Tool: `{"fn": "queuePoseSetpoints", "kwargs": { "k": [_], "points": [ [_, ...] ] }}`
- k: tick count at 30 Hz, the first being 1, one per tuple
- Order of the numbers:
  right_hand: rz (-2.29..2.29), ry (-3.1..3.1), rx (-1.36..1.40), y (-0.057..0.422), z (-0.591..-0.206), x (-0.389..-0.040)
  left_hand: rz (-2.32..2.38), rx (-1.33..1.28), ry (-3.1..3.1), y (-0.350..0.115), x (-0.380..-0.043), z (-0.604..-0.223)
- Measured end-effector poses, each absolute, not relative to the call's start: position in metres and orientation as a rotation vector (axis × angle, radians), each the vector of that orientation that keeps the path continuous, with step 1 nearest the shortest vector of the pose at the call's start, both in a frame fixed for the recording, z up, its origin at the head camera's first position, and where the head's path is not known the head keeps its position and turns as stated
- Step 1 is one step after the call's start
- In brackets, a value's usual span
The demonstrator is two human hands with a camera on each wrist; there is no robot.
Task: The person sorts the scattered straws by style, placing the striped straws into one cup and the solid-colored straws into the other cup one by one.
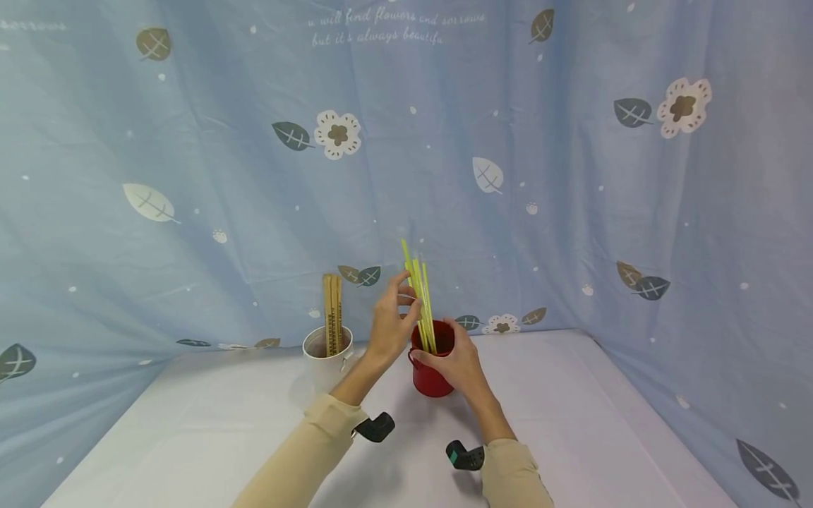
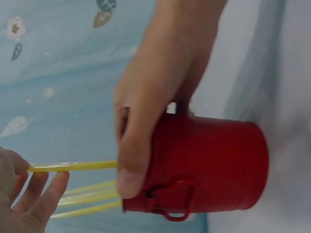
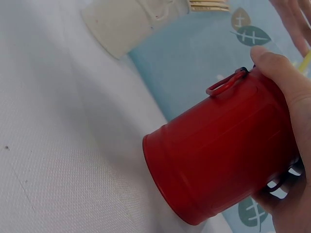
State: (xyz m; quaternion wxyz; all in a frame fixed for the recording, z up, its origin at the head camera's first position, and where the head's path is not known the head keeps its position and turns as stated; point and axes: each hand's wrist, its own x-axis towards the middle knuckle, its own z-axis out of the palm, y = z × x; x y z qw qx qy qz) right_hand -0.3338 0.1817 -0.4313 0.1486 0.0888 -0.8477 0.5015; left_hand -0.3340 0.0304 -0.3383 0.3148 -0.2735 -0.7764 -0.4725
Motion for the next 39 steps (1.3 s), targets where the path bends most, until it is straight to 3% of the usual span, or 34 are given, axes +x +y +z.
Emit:
{"fn": "queuePoseSetpoints", "kwargs": {
  "k": [39],
  "points": [
    [1.391, -2.420, 0.279, 0.183, -0.433, -0.338, -1.230, -0.687, -2.211, 0.041, -0.340, -0.372]
  ]
}}
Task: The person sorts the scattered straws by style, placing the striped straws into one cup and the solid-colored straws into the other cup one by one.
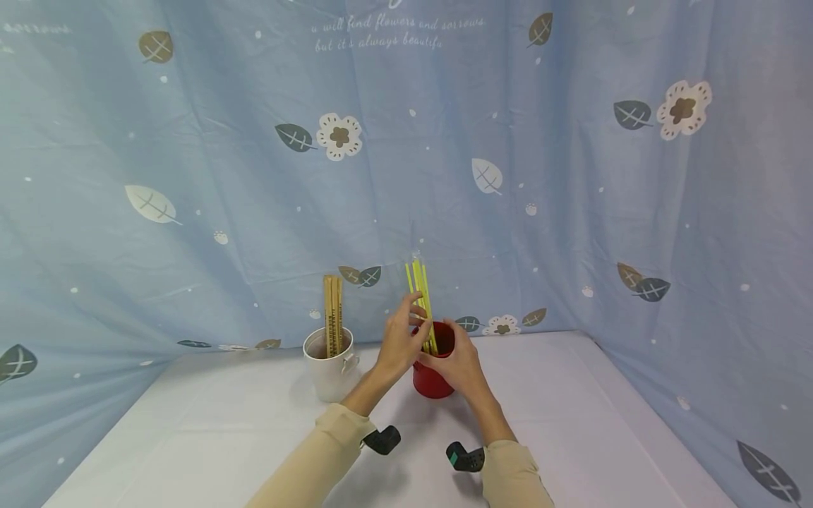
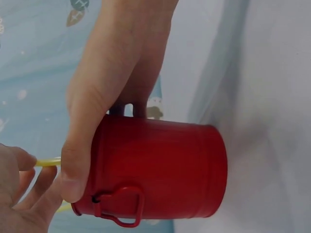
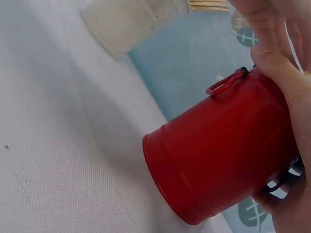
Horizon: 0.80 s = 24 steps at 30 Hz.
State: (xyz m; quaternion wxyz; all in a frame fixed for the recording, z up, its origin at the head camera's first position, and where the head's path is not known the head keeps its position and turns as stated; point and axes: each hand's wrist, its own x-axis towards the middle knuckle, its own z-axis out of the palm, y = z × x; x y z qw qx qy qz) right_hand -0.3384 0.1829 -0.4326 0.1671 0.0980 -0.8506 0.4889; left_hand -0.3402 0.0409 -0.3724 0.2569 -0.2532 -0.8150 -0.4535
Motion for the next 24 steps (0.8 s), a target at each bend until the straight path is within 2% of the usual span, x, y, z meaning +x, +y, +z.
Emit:
{"fn": "queuePoseSetpoints", "kwargs": {
  "k": [24],
  "points": [
    [1.396, -2.410, 0.288, 0.1817, -0.4327, -0.3374, -1.278, -0.738, -2.271, 0.0353, -0.3408, -0.3751]
  ]
}}
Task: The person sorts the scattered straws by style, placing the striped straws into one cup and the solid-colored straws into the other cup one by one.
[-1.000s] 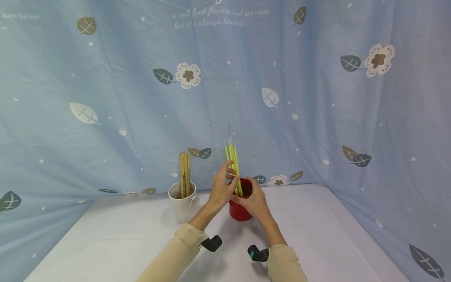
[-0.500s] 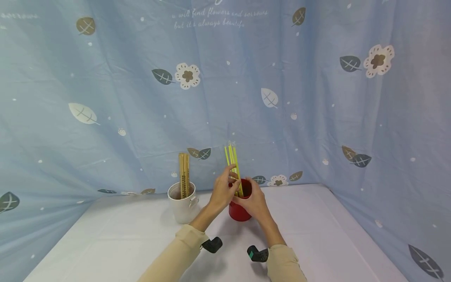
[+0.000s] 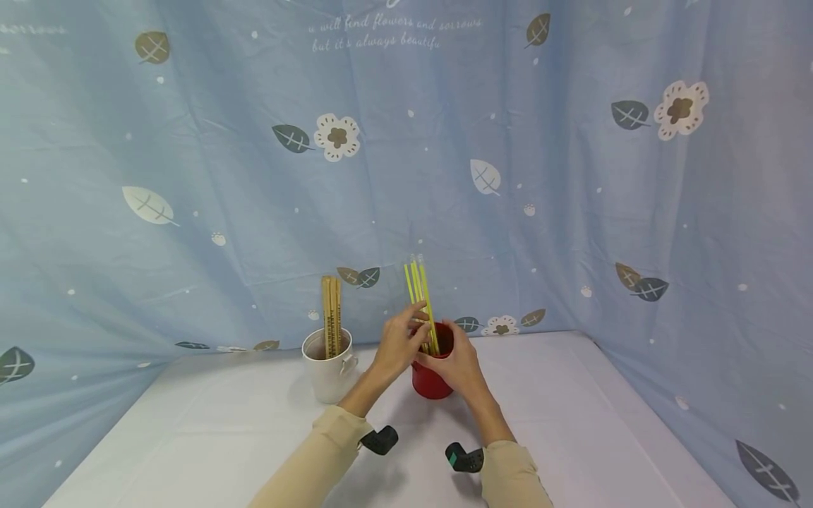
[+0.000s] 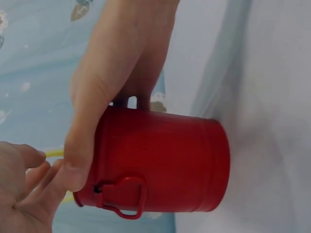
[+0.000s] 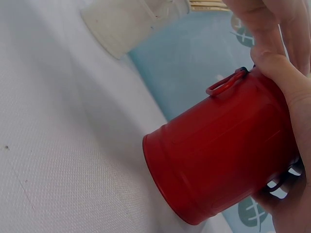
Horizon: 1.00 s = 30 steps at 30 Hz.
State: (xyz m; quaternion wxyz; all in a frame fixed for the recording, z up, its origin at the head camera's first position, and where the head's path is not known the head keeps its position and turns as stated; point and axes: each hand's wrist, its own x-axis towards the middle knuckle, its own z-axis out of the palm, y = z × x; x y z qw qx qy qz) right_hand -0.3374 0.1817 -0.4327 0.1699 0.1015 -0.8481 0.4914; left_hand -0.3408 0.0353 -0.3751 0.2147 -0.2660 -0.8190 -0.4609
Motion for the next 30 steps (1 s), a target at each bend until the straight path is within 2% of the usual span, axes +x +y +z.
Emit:
{"fn": "queuePoseSetpoints", "kwargs": {
  "k": [16, 30],
  "points": [
    [1.448, -2.431, 0.283, 0.180, -0.432, -0.336, -1.327, -0.778, -2.218, 0.007, -0.331, -0.359],
    [1.453, -2.452, 0.291, 0.182, -0.431, -0.340, -1.246, -0.771, -2.183, -0.051, -0.295, -0.383]
  ]
}}
